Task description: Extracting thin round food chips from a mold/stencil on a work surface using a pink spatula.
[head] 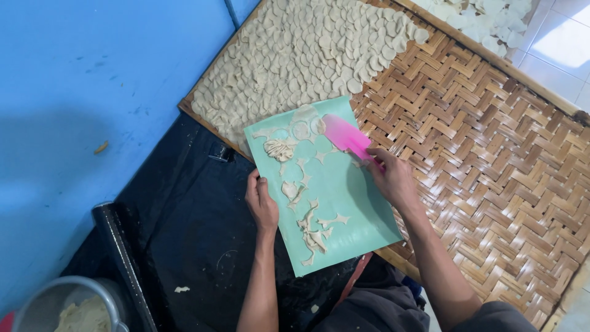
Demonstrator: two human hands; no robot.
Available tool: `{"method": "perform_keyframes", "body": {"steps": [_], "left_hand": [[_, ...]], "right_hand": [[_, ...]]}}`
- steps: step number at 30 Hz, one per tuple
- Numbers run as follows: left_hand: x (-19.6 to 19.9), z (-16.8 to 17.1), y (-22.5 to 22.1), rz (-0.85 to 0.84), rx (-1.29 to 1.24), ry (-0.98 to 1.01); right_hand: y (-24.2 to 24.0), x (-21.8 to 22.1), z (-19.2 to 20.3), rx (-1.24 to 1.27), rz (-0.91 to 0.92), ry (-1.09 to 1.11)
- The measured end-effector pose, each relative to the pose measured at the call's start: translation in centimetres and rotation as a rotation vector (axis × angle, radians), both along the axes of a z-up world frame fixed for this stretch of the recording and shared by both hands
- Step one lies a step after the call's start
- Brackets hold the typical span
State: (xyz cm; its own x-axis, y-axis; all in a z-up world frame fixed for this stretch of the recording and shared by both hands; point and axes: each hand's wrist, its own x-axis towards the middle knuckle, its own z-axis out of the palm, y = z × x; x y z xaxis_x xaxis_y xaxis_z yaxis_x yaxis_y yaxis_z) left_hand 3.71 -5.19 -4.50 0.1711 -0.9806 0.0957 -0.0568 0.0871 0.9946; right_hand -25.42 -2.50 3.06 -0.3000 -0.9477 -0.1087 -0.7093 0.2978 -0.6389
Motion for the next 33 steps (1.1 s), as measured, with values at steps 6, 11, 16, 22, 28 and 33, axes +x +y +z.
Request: {"method": "perform_keyframes", "body": {"steps": [6, 11, 16, 22, 28, 33], "left_hand": [[0.0, -0.2, -0.1, 0.021, 0.01, -0.01], [-0.1, -0.2, -0.1, -0.001, 0.006, -0.012], [-0.1, -0.1, -0.1, -0.019, 0.04, -0.013], [-0.2, -0.4, -0.2, -0.01, 0.058, -0.032], [-0.2, -0.1, -0.2, -0.005, 0.051, -0.04], [-0.3, -0.3, -0.4, -0.017, 0.079, -0.01]], "right_hand": [[-0.6, -0.7, -1.8, 0.088, 0.008, -0.221], [-0.4, -1.4, -2.9, 0.114, -0.018, -0.423], [-1.0, -2.8, -2.8, -0.042, -0.086, -0.587], [-3.8, -7.0, -1.4, -0.066, -0.309, -0.348], [-7.4, -13.2, -4.3, -0.237, -0.323, 0.043], [-10.9, -15.1, -3.3, -0.191, -0.435, -0.143]]}}
